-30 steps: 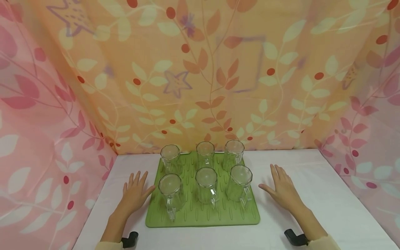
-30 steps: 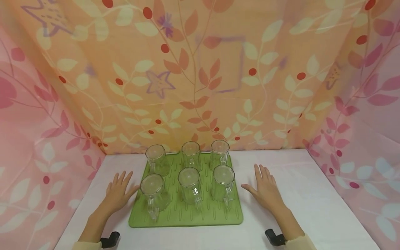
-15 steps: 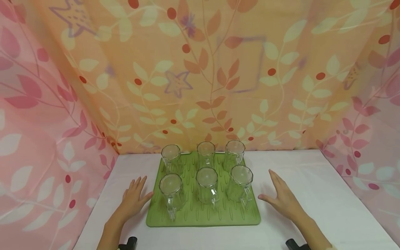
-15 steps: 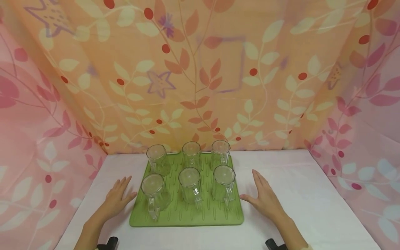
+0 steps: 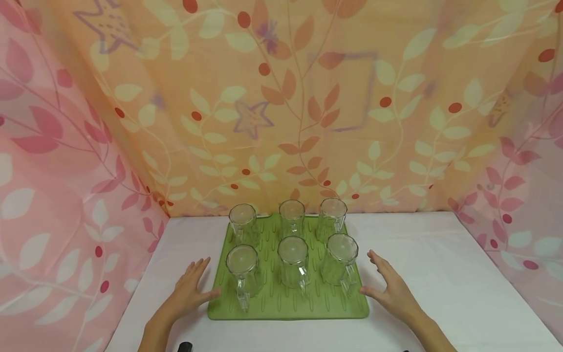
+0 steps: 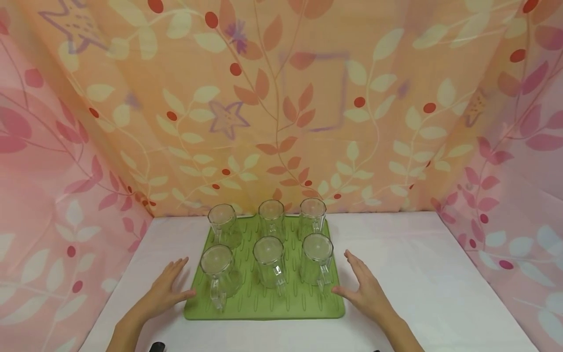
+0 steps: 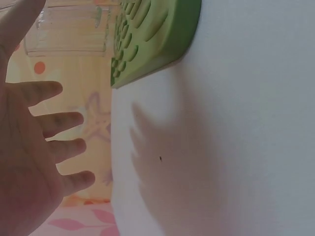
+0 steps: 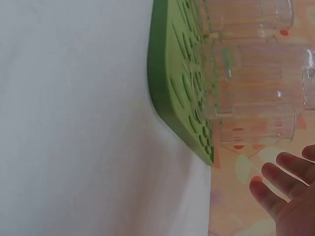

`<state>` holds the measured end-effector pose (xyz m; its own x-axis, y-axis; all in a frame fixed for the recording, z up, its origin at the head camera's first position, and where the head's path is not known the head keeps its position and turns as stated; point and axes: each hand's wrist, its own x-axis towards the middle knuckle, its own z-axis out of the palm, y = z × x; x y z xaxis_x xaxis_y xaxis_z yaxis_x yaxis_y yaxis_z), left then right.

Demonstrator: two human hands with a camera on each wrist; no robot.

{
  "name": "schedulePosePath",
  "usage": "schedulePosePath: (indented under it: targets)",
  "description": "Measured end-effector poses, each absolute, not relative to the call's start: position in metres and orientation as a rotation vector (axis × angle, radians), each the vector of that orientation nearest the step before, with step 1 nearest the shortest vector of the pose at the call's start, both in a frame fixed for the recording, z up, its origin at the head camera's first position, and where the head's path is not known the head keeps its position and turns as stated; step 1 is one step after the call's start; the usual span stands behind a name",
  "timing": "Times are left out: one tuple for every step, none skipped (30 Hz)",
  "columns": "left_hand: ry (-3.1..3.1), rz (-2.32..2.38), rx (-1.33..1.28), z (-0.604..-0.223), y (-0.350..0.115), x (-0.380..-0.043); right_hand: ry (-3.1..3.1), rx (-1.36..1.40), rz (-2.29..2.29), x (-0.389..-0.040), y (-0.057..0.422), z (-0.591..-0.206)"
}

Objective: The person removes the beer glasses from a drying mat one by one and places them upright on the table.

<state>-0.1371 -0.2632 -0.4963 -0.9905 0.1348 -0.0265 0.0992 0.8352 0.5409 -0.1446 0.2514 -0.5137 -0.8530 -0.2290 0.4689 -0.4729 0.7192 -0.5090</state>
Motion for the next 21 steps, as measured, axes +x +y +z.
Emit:
schedulePosePath:
  targets:
    - [2.939, 0.865, 0.189, -0.496, -0.263, -0.136, -2.527, 0.56, 0.925, -0.144, 0.25, -0.516]
    - [2.933, 0.863, 0.189, -0.496, -0.263, -0.135, -2.503, 0.578, 0.952, -0.144, 0.248, -0.517]
    - [2.926, 0.863, 0.19, -0.496, -0.262, -0.134, -2.479, 0.599, 0.979, -0.143, 0.247, -0.519]
    - [2.917, 0.868, 0.188, -0.496, -0.262, -0.134, -2.456, 0.616, 1.0, -0.143, 0.245, -0.52]
    - [2.91, 0.87, 0.192, -0.495, -0.262, -0.133, -2.434, 0.633, 1.019, -0.143, 0.243, -0.522]
    - [2.904, 0.869, 0.197, -0.495, -0.262, -0.132, -2.411, 0.646, 1.037, -0.143, 0.241, -0.523]
    - [2.901, 0.867, 0.203, -0.495, -0.261, -0.132, -2.386, 0.658, 1.052, -0.143, 0.24, -0.524]
    - [2.901, 0.866, 0.209, -0.495, -0.261, -0.132, -2.362, 0.668, 1.068, -0.142, 0.238, -0.525]
    - [2.901, 0.861, 0.217, -0.495, -0.261, -0.131, -2.337, 0.677, 1.082, -0.142, 0.236, -0.526]
    - [2.901, 0.858, 0.225, -0.495, -0.261, -0.131, -2.316, 0.684, 1.094, -0.142, 0.235, -0.527]
    - [2.902, 0.847, 0.234, -0.495, -0.261, -0.131, -2.297, 0.69, 1.105, -0.142, 0.234, -0.528]
    - [2.901, 0.841, 0.237, -0.495, -0.26, -0.13, -2.283, 0.693, 1.112, -0.141, 0.233, -0.529]
    - [2.899, 0.837, 0.238, -0.496, -0.26, -0.13, -2.274, 0.691, 1.117, -0.141, 0.231, -0.53]
    - [2.897, 0.834, 0.236, -0.496, -0.26, -0.129, -2.271, 0.688, 1.122, -0.14, 0.23, -0.53]
    - [2.89, 0.831, 0.236, -0.497, -0.26, -0.129, -2.268, 0.685, 1.127, -0.14, 0.229, -0.531]
    - [2.881, 0.834, 0.233, -0.497, -0.259, -0.128, -2.27, 0.681, 1.13, -0.14, 0.228, -0.531]
    - [2.873, 0.834, 0.232, -0.497, -0.259, -0.127, -2.269, 0.678, 1.128, -0.139, 0.227, -0.531]
    - [2.865, 0.838, 0.23, -0.498, -0.259, -0.126, -2.269, 0.677, 1.116, -0.139, 0.227, -0.531]
    - [2.857, 0.84, 0.227, -0.499, -0.258, -0.125, -2.266, 0.675, 1.107, -0.139, 0.226, -0.531]
    - [2.851, 0.84, 0.225, -0.5, -0.258, -0.124, -2.259, 0.677, 1.101, -0.14, 0.225, -0.53]
    - [2.848, 0.839, 0.228, -0.501, -0.258, -0.123, -2.251, 0.68, 1.097, -0.14, 0.224, -0.53]
